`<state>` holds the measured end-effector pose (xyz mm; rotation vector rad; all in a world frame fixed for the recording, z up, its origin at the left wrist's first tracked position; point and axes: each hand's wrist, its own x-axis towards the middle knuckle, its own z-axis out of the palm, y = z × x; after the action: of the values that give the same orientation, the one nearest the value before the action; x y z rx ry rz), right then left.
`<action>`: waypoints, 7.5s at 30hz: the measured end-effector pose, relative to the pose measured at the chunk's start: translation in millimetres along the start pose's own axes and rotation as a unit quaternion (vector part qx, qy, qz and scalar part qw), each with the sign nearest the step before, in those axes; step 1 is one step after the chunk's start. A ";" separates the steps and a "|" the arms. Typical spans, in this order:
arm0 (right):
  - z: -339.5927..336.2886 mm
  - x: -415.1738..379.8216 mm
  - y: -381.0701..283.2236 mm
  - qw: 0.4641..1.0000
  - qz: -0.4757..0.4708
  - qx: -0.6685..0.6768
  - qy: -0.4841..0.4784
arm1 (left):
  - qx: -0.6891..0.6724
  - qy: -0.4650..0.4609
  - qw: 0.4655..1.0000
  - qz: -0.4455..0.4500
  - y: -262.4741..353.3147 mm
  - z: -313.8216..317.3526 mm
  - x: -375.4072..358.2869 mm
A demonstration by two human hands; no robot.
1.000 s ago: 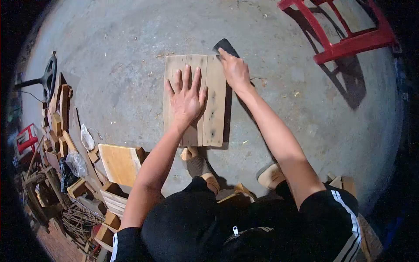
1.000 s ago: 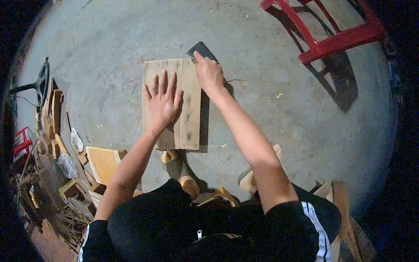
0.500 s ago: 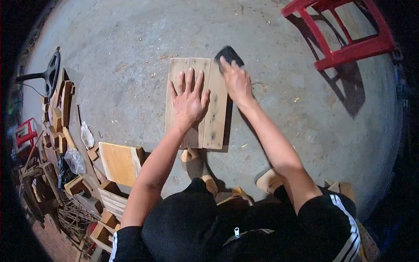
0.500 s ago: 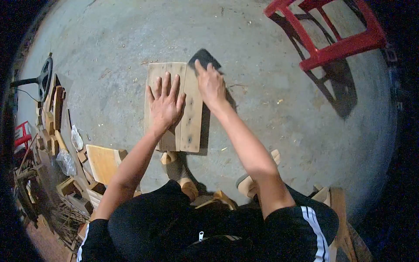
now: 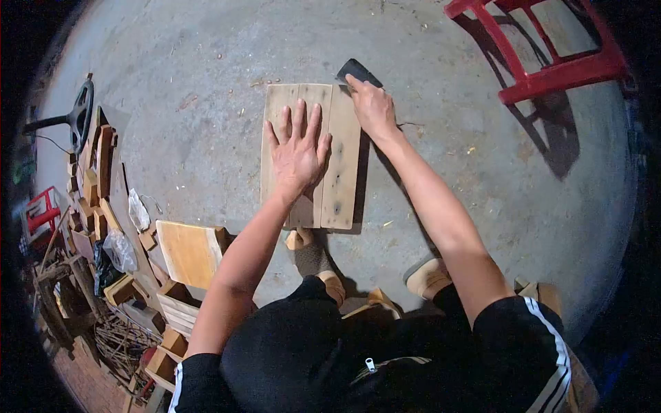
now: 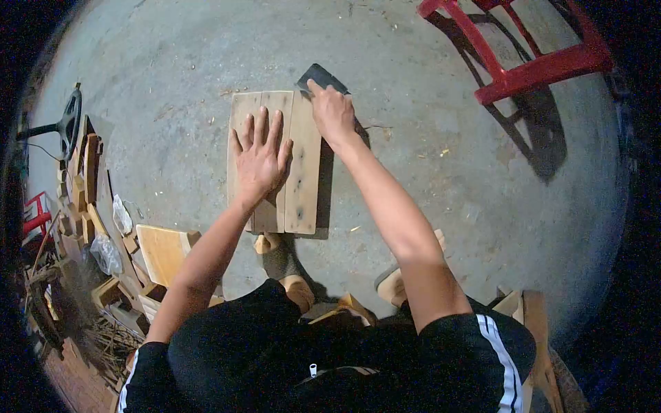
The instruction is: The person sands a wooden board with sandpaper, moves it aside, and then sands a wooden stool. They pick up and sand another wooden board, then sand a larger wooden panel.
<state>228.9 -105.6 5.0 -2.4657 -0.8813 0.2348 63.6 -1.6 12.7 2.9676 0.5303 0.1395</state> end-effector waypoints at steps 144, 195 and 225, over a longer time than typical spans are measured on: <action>1.4 -29.4 -12.0 0.987 -0.024 -0.152 0.052 | 0.031 -0.007 1.000 0.000 -1.4 5.5 3.3; 28.5 22.6 3.0 0.985 -0.038 -0.165 0.038 | 0.079 -0.060 0.995 0.003 1.2 -3.1 2.6; 11.3 -192.3 28.2 0.496 0.403 0.768 0.035 | -0.399 -0.047 0.832 -0.383 -65.5 4.7 -67.7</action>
<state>91.6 -241.3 -20.6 -0.8348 0.6016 0.7770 -21.2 35.2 -5.7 1.7821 1.2275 0.0954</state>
